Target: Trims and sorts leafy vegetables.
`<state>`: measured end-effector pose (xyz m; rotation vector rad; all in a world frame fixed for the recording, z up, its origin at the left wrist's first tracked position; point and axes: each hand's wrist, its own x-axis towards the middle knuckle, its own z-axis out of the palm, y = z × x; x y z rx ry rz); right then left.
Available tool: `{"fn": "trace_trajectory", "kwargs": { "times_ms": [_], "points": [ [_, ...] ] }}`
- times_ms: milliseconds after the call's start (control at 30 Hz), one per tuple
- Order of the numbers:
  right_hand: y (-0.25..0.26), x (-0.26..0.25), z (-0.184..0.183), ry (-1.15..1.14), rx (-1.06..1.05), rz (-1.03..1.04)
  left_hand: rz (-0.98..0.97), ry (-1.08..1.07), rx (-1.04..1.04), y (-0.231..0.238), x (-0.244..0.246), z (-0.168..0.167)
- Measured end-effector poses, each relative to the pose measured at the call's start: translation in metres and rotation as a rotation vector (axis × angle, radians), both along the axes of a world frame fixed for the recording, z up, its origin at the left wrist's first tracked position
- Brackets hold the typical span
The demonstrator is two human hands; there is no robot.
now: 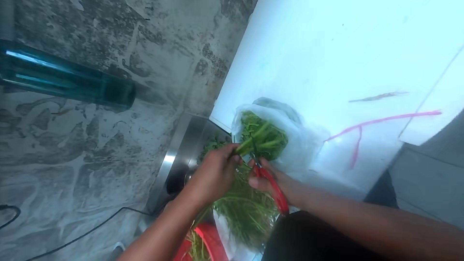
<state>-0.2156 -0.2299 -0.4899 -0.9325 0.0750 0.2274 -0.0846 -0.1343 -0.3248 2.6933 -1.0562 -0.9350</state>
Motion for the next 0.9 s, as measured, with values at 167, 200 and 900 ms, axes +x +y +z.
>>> {"fn": "trace_trajectory", "kwargs": {
  "times_ms": [167,200,900],
  "points": [
    [-0.008,0.006,0.001,0.281,-0.187,-0.07,0.049,0.203,0.207,-0.009,0.018,-0.015],
    [-0.009,0.006,0.001,0.314,-0.222,-0.074,0.075,0.227,0.181,-0.007,0.024,-0.019],
    [-0.043,-0.018,0.021,0.188,-0.738,0.077,0.375,0.908,-0.468,0.02,0.007,-0.062]
  ]
}}
